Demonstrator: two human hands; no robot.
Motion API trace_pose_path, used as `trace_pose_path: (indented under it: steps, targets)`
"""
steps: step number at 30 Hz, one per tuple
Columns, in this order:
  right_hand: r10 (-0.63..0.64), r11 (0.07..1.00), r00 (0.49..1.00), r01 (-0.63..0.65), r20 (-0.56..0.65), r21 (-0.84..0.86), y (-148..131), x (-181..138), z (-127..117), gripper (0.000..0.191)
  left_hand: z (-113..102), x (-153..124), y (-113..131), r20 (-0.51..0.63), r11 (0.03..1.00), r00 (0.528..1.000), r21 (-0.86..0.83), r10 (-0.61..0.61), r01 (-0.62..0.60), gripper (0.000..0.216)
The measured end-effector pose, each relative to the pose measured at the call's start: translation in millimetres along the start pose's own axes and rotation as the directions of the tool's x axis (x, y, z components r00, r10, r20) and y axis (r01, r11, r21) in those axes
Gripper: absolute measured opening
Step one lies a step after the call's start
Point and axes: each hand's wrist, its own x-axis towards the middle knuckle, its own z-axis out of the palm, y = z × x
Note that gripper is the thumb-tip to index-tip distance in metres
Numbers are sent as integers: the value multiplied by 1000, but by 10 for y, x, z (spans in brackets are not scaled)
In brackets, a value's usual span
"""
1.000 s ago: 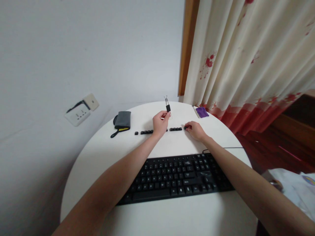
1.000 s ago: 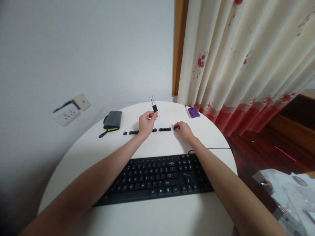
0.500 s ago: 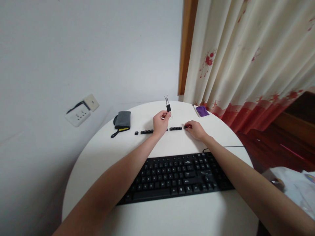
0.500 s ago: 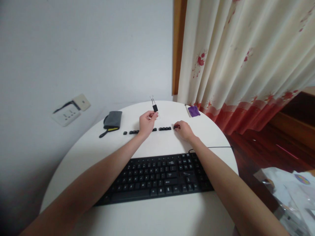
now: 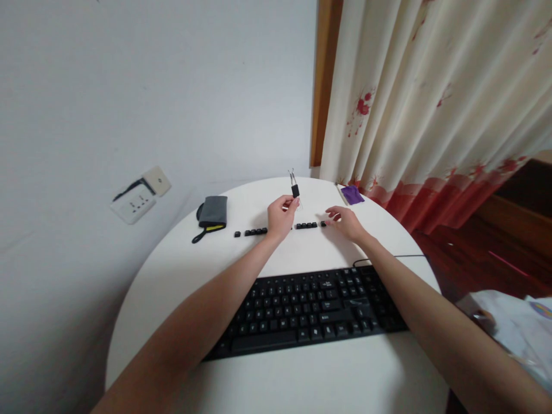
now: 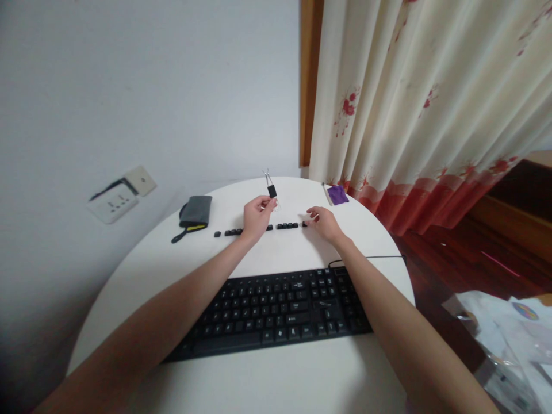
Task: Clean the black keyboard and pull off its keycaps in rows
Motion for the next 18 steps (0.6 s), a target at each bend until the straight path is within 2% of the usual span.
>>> trace_pose_path:
  steps: [2,4,7,10,14,16,18]
  targets:
    - [11,1000,999,-10,-43,28,-106,-11,-146,26,9,-24,36,87,999,996,-37,-8,12,21]
    - [31,995,996,-22,-86,102,-259,-59,-297,27,28,-65,95,239,995,971,-88,-18,40,24]
    - [25,960,999,-18,-23,281,-513,-198,-461,35,67,-148,206,485,984,874,-142,-29,111,25]
    - [-22,937,997,-5,76,349,-679,-361,-522,27,96,-225,302,647,975,760,-132,-52,179,24]
    - [-83,922,978,2,192,387,-692,-538,-571,29,108,-281,366,758,971,648,-96,-73,221,23]
    - [-91,920,966,-12,242,392,-645,-608,-638,26,114,-293,372,779,969,622,-88,-76,230,23]
    - [-88,921,946,-42,312,387,-591,-670,-730,25,123,-300,360,783,972,616,-69,-86,223,24]
